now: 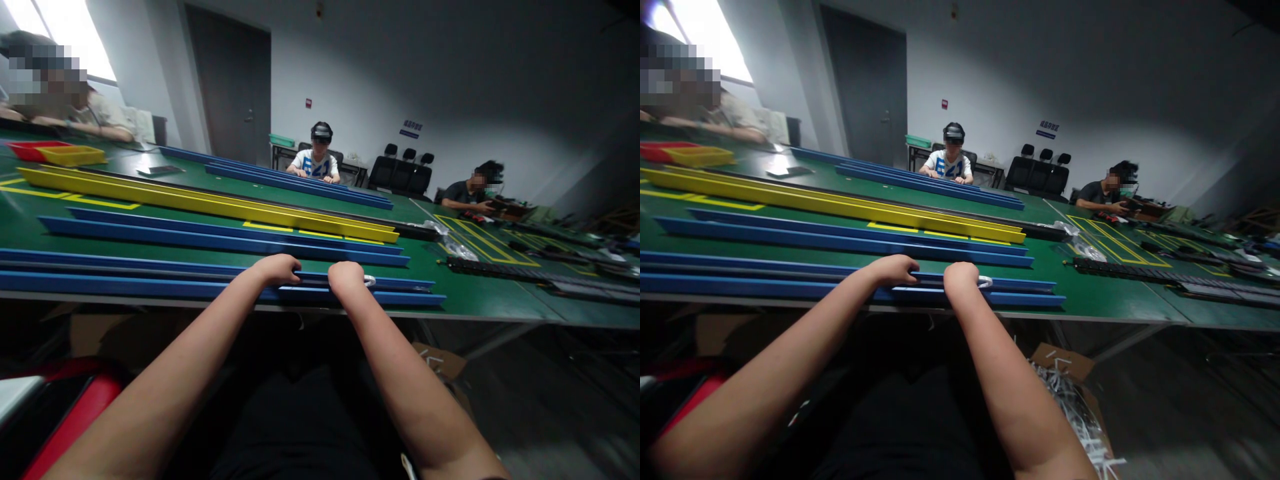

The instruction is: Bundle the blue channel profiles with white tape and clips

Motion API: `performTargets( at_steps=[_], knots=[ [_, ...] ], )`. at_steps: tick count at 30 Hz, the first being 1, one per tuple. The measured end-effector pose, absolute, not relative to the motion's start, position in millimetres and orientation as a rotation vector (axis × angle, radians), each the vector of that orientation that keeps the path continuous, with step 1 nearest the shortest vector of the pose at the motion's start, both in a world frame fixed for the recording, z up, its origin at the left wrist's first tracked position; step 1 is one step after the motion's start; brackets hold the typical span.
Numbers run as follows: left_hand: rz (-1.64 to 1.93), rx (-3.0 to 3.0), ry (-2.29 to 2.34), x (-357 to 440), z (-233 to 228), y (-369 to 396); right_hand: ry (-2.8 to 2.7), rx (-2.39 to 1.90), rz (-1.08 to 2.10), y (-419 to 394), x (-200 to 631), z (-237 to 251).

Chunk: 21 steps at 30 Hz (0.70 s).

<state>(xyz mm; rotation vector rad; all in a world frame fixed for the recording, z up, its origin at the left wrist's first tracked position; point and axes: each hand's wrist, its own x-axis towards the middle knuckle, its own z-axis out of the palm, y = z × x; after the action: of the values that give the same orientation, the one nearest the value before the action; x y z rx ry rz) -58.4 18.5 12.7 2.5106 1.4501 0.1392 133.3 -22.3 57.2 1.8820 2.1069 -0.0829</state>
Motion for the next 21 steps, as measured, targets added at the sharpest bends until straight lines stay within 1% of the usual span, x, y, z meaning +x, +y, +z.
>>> performTargets(
  at_steps=[6,21],
  knots=[
    [0.138,2.511,1.457,-58.2,13.5,18.1,2.099,1.912,-0.03,-21.4,133.7,53.9],
    [0.137,2.505,1.461,-57.6,12.7,19.6,2.084,1.925,-0.031,-22.5,132.1,55.9]
  ],
)
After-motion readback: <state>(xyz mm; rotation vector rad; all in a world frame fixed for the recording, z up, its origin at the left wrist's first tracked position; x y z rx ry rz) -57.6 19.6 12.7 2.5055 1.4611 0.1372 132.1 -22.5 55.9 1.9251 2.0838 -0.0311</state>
